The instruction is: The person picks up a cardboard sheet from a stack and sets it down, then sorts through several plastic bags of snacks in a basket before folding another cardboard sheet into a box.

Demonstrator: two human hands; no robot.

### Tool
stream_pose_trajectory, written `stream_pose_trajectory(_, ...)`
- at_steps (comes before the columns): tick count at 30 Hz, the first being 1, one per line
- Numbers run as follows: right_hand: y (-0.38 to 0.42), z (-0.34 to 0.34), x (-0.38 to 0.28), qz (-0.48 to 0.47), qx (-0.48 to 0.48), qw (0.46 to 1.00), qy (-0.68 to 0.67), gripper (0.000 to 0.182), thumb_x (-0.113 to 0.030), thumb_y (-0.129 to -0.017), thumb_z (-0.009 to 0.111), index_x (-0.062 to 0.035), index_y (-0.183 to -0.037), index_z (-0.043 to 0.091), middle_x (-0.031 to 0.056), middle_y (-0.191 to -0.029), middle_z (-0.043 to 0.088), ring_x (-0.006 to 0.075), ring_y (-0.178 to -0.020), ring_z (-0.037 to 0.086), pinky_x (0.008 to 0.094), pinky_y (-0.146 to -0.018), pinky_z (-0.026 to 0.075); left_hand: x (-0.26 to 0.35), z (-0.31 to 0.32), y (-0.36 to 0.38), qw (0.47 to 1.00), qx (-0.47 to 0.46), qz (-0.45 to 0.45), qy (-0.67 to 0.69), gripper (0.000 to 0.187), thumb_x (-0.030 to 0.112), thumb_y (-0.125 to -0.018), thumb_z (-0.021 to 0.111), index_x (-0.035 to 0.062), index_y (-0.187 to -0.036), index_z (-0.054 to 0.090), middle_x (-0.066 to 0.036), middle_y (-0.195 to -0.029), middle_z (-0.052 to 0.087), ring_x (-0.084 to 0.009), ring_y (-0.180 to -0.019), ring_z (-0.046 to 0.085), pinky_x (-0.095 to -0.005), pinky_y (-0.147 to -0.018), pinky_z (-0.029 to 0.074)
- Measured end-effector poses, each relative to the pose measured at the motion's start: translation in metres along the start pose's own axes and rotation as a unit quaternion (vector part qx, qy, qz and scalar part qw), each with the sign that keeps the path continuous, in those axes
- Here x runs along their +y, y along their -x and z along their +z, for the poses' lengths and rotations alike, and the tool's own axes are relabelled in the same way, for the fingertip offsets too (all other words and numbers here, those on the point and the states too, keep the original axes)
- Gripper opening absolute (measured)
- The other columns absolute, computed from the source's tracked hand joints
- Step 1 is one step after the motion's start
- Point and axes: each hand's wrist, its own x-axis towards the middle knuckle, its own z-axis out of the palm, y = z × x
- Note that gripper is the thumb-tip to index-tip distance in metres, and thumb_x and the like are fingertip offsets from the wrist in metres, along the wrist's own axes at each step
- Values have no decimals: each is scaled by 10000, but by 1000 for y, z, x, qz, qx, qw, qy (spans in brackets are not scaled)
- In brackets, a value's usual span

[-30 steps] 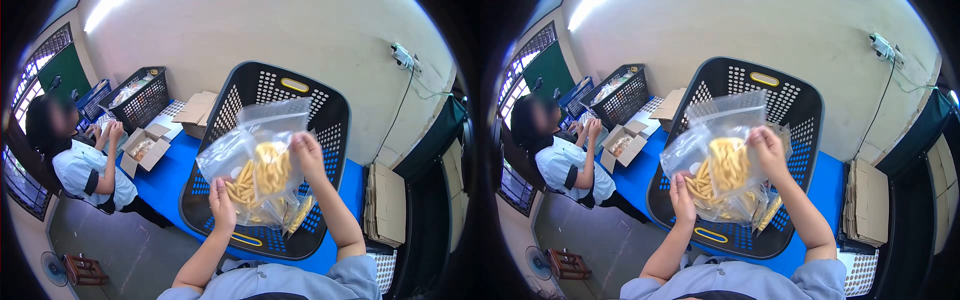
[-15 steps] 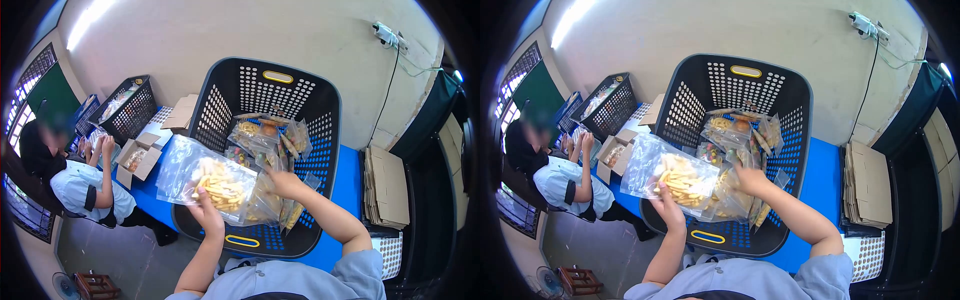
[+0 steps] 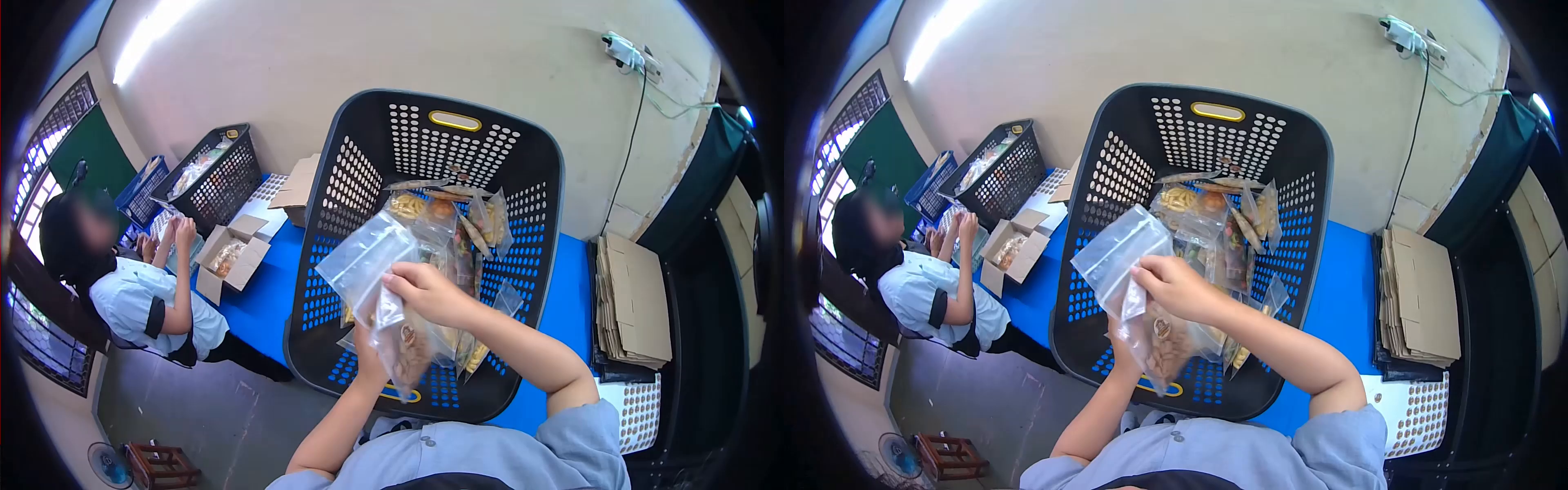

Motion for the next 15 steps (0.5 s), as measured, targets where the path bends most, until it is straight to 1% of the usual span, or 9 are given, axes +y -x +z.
stream_pose_trajectory(3, -9, 6, 8, -5, 48, 999, 25, 309, -239, -982, 464, -3, -787, 500, -11, -674, 441, 71, -666, 384, 261, -604, 372, -17, -15, 2, 975, -21, -143, 169, 534, 348, -964, 418, -2, -1361, 342, -112, -1298, 458, -201, -1152, 483, -348, -978, 391)
stream_pose_trajectory(4, -13, 8, 10, -59, 82, 995, 20, 308, -247, -986, 460, 0, -805, 494, 2, -669, 457, 81, -659, 396, 275, -604, 385, -22, -19, 1, 955, -25, -189, 225, 610, 437, -971, 401, 9, -1396, 309, -105, -1326, 444, -202, -1169, 477, -355, -989, 388)
stream_pose_trajectory(5, -13, 8, 12, -58, 83, 995, 20, 308, -247, -986, 460, 0, -805, 494, 2, -669, 457, 81, -659, 396, 275, -604, 385, -28, -23, 0, 955, -26, -190, 225, 610, 437, -971, 401, 9, -1396, 309, -105, -1326, 444, -202, -1169, 477, -355, -989, 388)
stream_pose_trajectory(7, -13, 8, 10, -75, 125, 989, 23, 308, -253, -988, 457, 4, -823, 496, 11, -682, 491, 87, -659, 412, 291, -612, 392, -37, -29, -4, 912, -147, -165, 345, 684, 499, -962, 391, 11, -1421, 252, -104, -1332, 449, -203, -1178, 476, -370, -1001, 384)
stream_pose_trajectory(8, -11, 8, 11, -76, 144, 985, 52, 301, -244, -997, 431, 6, -852, 512, 24, -700, 523, 95, -675, 452, 284, -643, 413, -47, -27, -3, 955, -150, -127, 222, 594, 391, -969, 453, -5, -1392, 319, -105, -1312, 483, -185, -1156, 494, -338, -993, 382)
stream_pose_trajectory(9, -11, 5, 13, -77, 144, 985, 52, 301, -244, -997, 431, 6, -852, 512, 24, -700, 523, 95, -675, 452, 284, -643, 413, -32, -18, -10, 955, -150, -126, 221, 594, 391, -969, 453, -5, -1392, 319, -105, -1312, 483, -185, -1156, 494, -338, -993, 382)
stream_pose_trajectory(11, -12, -2, 27, -64, 163, 984, -35, 309, -234, -1004, 406, 18, -883, 539, 48, -728, 564, 111, -701, 501, 277, -680, 434, 9, 0, -27, 984, -99, -146, 34, 465, 286, -975, 485, -37, -1307, 442, -93, -1257, 530, -160, -1120, 490, -305, -961, 369)
stream_pose_trajectory(13, -20, -23, 40, -80, 162, 980, -84, 338, -235, -1009, 389, 27, -888, 565, 77, -735, 602, 134, -693, 546, 279, -690, 462, -5, -2, -27, 985, 12, -157, 74, 350, 183, -973, 481, -55, -1226, 520, -107, -1159, 591, -147, -1044, 533, -283, -927, 393)
stream_pose_trajectory(15, -14, -46, 43, -45, 198, 975, 92, 361, -234, -1005, 395, 42, -861, 577, 124, -740, 624, 144, -676, 577, 283, -670, 478, 1, -6, -29, 977, 113, -157, 91, 333, 171, -980, 460, -58, -1214, 523, -117, -1120, 603, -162, -1038, 544, -294, -919, 404)
